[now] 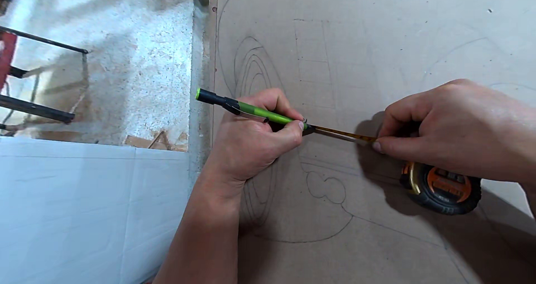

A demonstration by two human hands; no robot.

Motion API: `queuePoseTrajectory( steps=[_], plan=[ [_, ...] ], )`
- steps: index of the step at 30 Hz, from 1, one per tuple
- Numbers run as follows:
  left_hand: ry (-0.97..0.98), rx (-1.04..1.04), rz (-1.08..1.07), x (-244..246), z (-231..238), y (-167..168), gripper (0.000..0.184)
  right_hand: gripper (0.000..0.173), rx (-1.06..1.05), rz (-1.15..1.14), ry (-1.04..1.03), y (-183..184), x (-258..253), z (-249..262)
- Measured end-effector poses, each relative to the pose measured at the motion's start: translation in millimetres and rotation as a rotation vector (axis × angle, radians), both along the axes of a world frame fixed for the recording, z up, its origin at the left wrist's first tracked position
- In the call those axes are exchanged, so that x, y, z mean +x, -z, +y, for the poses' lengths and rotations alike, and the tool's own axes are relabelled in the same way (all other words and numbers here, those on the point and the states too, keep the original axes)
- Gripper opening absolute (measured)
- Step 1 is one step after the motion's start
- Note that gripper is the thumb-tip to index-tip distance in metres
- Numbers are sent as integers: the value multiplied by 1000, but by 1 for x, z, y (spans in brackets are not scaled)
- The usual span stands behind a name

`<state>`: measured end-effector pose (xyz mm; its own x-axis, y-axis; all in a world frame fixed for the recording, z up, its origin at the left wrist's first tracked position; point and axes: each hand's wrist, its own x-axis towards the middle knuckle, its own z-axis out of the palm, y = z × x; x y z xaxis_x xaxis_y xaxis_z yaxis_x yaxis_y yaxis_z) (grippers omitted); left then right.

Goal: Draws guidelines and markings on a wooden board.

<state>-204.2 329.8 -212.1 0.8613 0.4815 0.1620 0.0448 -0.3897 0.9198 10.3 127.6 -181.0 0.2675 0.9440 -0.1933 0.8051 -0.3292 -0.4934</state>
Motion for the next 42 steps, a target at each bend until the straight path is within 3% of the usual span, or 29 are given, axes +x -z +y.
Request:
queuePoseTrajectory(
  steps=[42],
  plan=[
    [70, 37, -9, 3, -8, -1, 7, 21, -58, -4, 12, -3, 0, 3]
  ],
)
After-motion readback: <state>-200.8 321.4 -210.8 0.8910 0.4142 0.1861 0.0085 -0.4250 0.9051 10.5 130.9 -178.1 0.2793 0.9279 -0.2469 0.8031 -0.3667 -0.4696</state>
